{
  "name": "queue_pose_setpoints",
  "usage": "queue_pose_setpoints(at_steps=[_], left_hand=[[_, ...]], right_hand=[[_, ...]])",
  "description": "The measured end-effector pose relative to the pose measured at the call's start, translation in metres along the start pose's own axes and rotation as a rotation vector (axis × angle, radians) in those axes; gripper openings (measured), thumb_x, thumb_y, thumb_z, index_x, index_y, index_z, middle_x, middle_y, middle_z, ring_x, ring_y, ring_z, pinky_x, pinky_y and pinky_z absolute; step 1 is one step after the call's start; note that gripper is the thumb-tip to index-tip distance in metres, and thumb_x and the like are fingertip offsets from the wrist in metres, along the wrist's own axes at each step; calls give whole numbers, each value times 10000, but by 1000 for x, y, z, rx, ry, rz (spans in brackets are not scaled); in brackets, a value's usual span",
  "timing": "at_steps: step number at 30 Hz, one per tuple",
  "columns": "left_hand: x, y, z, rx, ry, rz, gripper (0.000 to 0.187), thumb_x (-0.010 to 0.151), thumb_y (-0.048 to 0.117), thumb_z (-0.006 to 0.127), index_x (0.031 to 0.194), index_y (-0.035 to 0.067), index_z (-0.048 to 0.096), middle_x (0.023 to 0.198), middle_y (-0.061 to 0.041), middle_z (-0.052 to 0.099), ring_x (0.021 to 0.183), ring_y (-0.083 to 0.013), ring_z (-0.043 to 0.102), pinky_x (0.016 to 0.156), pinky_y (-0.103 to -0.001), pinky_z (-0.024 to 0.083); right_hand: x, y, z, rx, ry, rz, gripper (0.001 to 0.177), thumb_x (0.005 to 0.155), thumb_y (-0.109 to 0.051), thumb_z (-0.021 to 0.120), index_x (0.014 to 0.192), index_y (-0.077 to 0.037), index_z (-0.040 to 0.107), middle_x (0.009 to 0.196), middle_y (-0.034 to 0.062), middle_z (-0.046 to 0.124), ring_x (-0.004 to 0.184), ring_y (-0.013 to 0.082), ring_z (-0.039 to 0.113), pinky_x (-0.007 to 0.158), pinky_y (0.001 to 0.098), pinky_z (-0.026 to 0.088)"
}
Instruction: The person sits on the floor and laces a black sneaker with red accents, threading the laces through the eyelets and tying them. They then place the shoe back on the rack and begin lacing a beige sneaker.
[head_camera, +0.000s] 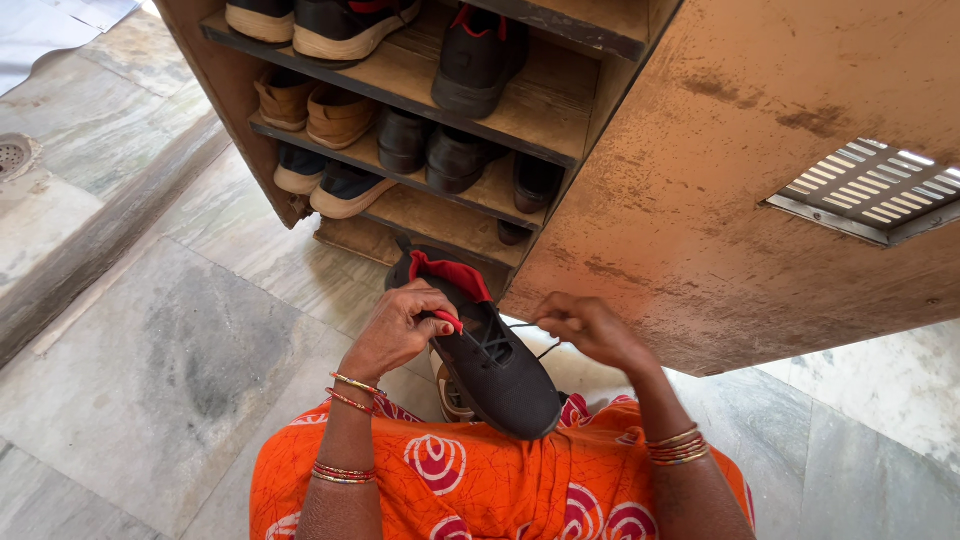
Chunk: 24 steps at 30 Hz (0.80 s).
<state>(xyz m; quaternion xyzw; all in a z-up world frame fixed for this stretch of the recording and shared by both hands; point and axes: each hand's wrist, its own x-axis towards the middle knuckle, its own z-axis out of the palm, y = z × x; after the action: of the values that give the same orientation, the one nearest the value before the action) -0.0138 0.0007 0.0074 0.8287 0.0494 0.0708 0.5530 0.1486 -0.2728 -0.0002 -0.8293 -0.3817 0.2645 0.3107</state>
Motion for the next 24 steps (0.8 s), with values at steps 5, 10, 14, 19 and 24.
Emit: queue_pose_setpoints(at_steps=[5,10,14,19,24], left_hand=[[-7,7,-14,181,99,-14,119,756,66,789,869,97,807,839,-24,721,789,-146,671,740,-316,542],[-12,-2,-27,515,259,-4,76,820,167,769,872,171,825,862,18,767,833,-161,661,756,-343,550],[-18,-6,-39,609,467,-56,100,825,192,773,915,182,814,905,5,761,825,-172,675,751,-365,560],[-23,-1,-47,586,673,-83,115,821,155,790,934,153,808,902,-31,744,855,-217,674,748,-394,555],[-14,3,-37,537,593,-70,132,801,153,786,931,156,810,905,-33,743,842,-221,680,746,-396,550]], right_hand=[[-25,27,-49,-61,153,42,212,904,-258,675,1021,-100,754,1009,78,771,921,195,769,790,337,644],[-69,116,-103,-266,365,338,206,930,-266,706,1045,-134,815,1062,59,810,899,196,763,809,385,608],[-129,184,-135,-339,621,640,206,878,-241,806,1063,-154,836,987,71,809,822,228,736,791,434,588],[-162,188,-144,-238,846,970,175,960,-205,797,1076,-75,801,989,123,793,766,206,701,716,431,590],[-131,125,-129,312,891,267,179,985,-42,688,1156,2,717,1037,164,745,872,209,744,795,306,632]])
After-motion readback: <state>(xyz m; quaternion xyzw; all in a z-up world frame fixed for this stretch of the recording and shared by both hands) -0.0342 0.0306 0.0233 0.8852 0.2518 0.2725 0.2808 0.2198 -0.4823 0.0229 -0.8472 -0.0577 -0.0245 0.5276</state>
